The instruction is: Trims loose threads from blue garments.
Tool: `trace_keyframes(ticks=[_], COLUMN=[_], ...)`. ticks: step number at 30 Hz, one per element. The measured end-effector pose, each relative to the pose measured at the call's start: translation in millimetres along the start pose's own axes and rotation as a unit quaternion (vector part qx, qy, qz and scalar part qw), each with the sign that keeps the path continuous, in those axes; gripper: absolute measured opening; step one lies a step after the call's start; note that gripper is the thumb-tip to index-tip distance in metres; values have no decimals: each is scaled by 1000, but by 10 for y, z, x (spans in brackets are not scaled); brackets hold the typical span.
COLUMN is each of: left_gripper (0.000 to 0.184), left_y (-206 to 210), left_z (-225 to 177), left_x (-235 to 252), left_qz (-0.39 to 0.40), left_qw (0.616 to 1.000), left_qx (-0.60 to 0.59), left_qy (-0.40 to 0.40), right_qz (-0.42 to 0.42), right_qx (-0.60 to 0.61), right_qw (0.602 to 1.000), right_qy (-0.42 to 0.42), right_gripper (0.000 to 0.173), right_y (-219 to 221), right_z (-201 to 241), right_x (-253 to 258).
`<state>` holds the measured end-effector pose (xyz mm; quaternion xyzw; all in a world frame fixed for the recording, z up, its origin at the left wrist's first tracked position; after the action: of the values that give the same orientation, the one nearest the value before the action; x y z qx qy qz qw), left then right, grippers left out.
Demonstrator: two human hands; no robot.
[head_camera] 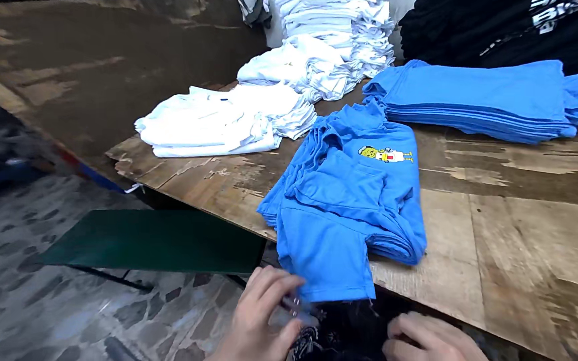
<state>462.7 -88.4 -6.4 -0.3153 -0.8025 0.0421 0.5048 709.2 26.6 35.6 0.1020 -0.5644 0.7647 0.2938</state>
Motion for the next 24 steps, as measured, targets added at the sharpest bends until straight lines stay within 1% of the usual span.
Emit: trace_keyframes(ticks=[1,2,3,5,6,8,10,11,13,14,15,16,17,18,19,20,22,23,24], left_gripper=[46,45,40,37,35,24,20,23,36,35,24,18,17,17,16,15,13,13,14], left_y=[17,55,110,247,312,400,400,387,381,397,403,385,360,338,325,321,335,354,381], left_z=[-68,-141,-208,-321,-358,-379,-376,-376,-355,-326,-304,-300,-311,-329,-344,-343,-281,-236,-196], left_x=[55,117,175,248,255,228,177,146,73,37,11,9,36,89,153,220,348,399,440], left_qz=[-10,-21,-34,-58,-62,-75,-73,-64,-42,-41,-57,-72,-76,-71,-65,-59,-38,-30,-25], left_qw=[999,997,995,992,993,995,997,997,998,999,998,997,997,997,997,997,989,981,972], left_qx=[-21,-41,-60,-73,-64,-35,-14,-9,13,20,22,16,5,-11,-30,-56,-115,-148,-177], left_qy=[-31,-56,-72,-84,-79,-53,-36,-35,-35,-28,-15,-4,3,7,4,-12,-84,-124,-153], right_qz=[-22,-72,-136,-256,-290,-319,-338,-344,-347,-348,-349,-354,-363,-377,-395,-412,-414,-408,-396], right_qx=[-30,-47,-49,-54,-63,-64,-45,-38,-33,-37,-40,-40,-31,-3,50,131,305,353,351], right_qw=[999,996,989,965,954,945,939,937,936,936,935,933,930,925,917,900,848,829,835], right_qy=[12,18,26,39,41,40,40,42,48,50,49,46,42,39,40,54,127,148,149], right_gripper=[17,25,29,30,31,34,30,28,26,26,26,25,22,18,13,12,16,19,23], right_y=[-6,-23,-39,-20,12,78,110,117,145,172,216,270,321,362,384,395,426,428,415], right_z=[-7,-3,7,39,48,22,-19,-38,-63,-62,-45,-20,-2,2,-8,-33,-107,-132,-143], right_x=[-4,21,62,149,187,222,177,141,86,79,88,112,150,196,245,307,468,541,584])
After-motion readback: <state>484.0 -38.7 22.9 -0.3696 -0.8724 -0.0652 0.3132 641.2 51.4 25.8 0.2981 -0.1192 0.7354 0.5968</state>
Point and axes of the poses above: each hand's wrist, its own x-axis towards the middle knuckle, its own y-axis out of the palm, z = x × y, the point moved 5 cm from there along x, towards the middle knuckle, and after that the axes turned 14 degrees about -z, right-handed, at the moved point
